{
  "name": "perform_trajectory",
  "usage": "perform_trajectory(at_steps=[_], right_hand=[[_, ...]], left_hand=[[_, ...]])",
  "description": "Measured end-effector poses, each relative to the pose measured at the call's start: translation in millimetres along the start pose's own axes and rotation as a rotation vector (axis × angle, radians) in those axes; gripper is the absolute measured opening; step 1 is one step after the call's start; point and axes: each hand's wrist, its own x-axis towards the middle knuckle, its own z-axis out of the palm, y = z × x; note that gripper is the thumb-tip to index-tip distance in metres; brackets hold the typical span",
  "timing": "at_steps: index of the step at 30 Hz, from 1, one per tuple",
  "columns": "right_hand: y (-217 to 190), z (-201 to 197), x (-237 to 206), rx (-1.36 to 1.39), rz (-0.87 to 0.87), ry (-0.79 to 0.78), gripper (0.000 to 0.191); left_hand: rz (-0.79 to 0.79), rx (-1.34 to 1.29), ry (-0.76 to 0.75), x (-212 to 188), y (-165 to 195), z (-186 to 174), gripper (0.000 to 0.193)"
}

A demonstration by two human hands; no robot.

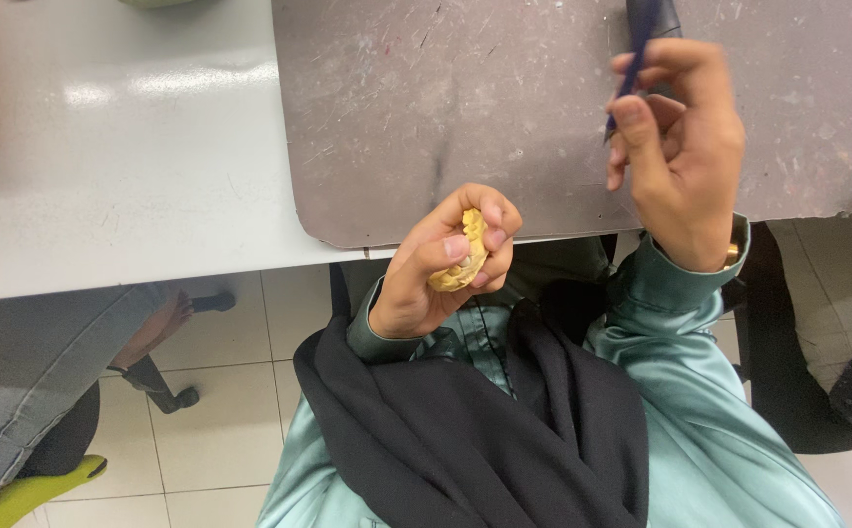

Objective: The person holds a yellow acrylic dental prosthesis and grinds its edges with a rotary handpiece, pausing to turn the prosthesis over and reposition it. They also use a blue pen-style scribe to scrape and refine the prosthesis surface, then resume grinding with the rotary tool.

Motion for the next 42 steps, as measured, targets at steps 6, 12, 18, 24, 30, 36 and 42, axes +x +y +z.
perform_trajectory(at_steps=[6,12,18,24,30,36,42], right_hand=[[22,41,-25,0.545,-0.478,0.236,0.032],[41,70,-52,0.424,-0.696,0.107,0.036],[44,72,-51,0.357,-0.700,0.124,0.035],[42,71,-55,0.334,-0.644,0.112,0.035],[41,71,-55,0.328,-0.641,0.095,0.035],[45,71,-50,0.338,-0.694,0.077,0.034],[41,71,-55,0.312,-0.637,0.111,0.035]], left_hand=[[0.019,-0.042,0.016,9,-3,-4,0.031],[0.044,0.001,0.048,24,-3,-11,0.038],[0.042,0.086,0.058,22,-3,-12,0.044],[0.027,0.061,0.063,20,-4,-13,0.044],[0.038,0.072,0.056,19,-5,-13,0.044],[0.039,0.066,0.059,19,-4,-12,0.045],[0.037,0.091,0.069,19,-4,-12,0.045]])
